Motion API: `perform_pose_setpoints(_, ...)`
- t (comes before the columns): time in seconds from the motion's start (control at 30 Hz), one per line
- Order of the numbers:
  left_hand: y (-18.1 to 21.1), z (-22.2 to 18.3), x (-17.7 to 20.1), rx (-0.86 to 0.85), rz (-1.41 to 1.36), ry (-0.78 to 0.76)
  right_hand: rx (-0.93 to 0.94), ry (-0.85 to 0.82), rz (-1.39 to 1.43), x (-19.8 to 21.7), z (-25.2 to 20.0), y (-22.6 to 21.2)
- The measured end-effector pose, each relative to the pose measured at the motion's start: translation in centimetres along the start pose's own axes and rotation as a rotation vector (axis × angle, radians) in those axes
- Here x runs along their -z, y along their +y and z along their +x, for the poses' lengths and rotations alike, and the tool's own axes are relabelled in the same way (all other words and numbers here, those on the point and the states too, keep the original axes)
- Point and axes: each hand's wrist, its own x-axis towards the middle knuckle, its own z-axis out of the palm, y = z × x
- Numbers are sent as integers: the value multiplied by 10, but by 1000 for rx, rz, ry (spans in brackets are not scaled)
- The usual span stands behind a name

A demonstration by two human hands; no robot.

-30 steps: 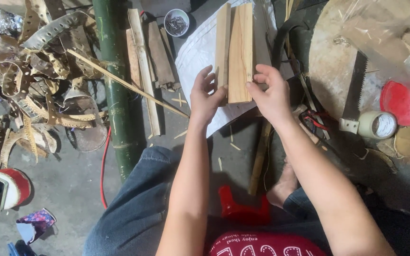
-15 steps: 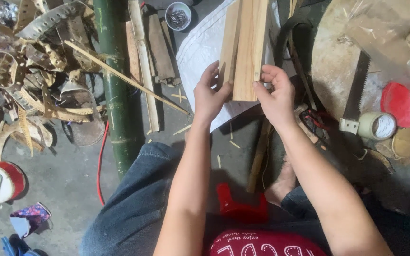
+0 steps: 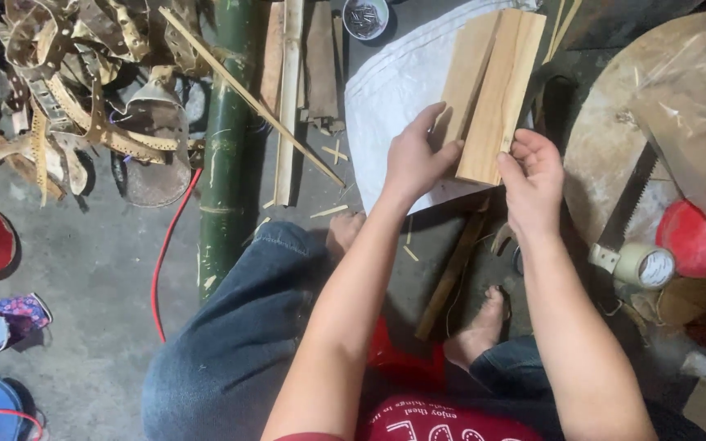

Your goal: The person is aligning and grouping several thin wooden slats together, preparing them for assembly.

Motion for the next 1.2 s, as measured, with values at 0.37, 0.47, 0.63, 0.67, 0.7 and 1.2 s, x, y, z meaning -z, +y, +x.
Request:
perform_pose_setpoints(0.37,6,-3,4,-1,19,-24,0,6,17,0,3,7)
perform_pose_setpoints(0.47,12,-4,6,10,27,-32,2,5,16,0,4,7)
perform_pose_setpoints(0.63,13,-4,3,51,-8,-34,4,4,23,2,6,7)
perform_pose_setpoints(0.67,12,-3,4,54,2,-32,5,2,22,3,7,10)
perform_pose_setpoints(0.7,10,-1,6,58,12,-30,5,0,21,4,8,12)
perform_pose_setpoints(1.2,17,-5,3,100,5,-14,80,-29,-88,3,7,7)
